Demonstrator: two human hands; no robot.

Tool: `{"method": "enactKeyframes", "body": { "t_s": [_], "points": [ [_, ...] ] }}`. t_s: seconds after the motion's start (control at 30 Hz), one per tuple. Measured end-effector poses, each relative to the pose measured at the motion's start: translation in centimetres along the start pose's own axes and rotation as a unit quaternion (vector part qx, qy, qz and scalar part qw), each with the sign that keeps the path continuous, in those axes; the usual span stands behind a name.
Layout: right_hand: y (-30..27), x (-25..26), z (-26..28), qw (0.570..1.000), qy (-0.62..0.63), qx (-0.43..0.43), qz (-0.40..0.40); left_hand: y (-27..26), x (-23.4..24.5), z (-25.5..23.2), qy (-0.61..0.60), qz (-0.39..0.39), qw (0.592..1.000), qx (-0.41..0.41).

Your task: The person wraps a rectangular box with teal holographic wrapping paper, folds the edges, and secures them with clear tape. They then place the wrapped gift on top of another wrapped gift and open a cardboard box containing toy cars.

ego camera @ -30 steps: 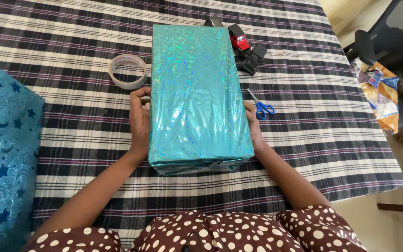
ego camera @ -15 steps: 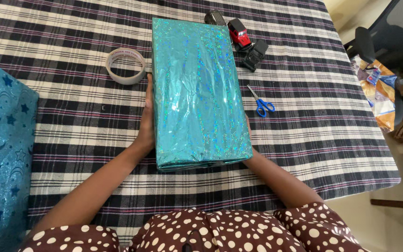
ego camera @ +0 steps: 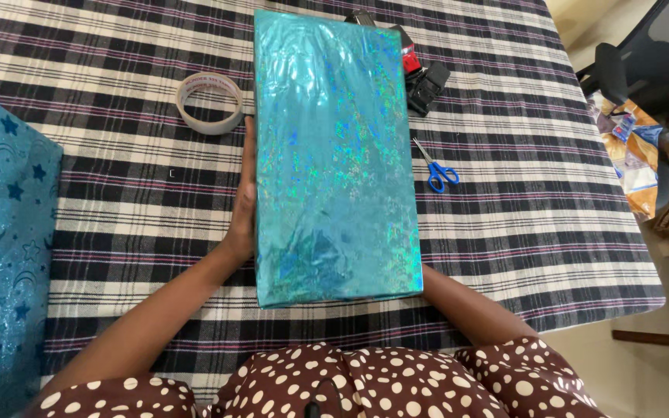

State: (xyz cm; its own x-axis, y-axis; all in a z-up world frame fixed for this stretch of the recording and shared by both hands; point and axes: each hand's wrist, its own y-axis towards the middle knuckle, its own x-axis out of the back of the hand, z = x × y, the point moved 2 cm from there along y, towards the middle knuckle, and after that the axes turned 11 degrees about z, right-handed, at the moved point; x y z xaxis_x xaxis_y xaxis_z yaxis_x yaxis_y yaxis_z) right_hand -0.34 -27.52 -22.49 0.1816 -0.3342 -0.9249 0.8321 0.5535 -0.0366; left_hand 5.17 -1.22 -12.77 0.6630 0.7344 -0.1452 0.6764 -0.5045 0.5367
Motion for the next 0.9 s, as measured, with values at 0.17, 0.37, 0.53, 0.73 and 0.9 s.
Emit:
{"method": "enactKeyframes", "body": {
  "t_s": [0.17, 0.37, 0.53, 0.73, 0.9],
  "points": [
    [-0.6, 0.2, -0.4, 1.0, 0.0, -0.006, -0.005, -0.1, -0.8, -1.4, 0.055, 0.011, 0.997, -0.045],
    [0.1, -0.2, -0.3, 1.0, -0.003, -0.016, 0.003, 0.1, -1.0, -2.1, 0.07, 0.012, 0.996, -0.054],
    [-0.4, 0.0, -0.3, 1.0, 0.001, -0.019, -0.001, -0.2, -1.0, -1.6, 0.089, 0.003, 0.995, -0.048],
    [-0.6, 0.1, -0.6, 1.0, -0.001, -0.023, -0.002, -0.6, -1.0, -1.8, 0.138, -0.008, 0.99, -0.042],
    [-1.3, -0.2, -0.6, 0.999, -0.005, -0.031, -0.007, -0.6, -1.4, -2.7, 0.115, -0.012, 0.993, -0.023]
  ]
}}
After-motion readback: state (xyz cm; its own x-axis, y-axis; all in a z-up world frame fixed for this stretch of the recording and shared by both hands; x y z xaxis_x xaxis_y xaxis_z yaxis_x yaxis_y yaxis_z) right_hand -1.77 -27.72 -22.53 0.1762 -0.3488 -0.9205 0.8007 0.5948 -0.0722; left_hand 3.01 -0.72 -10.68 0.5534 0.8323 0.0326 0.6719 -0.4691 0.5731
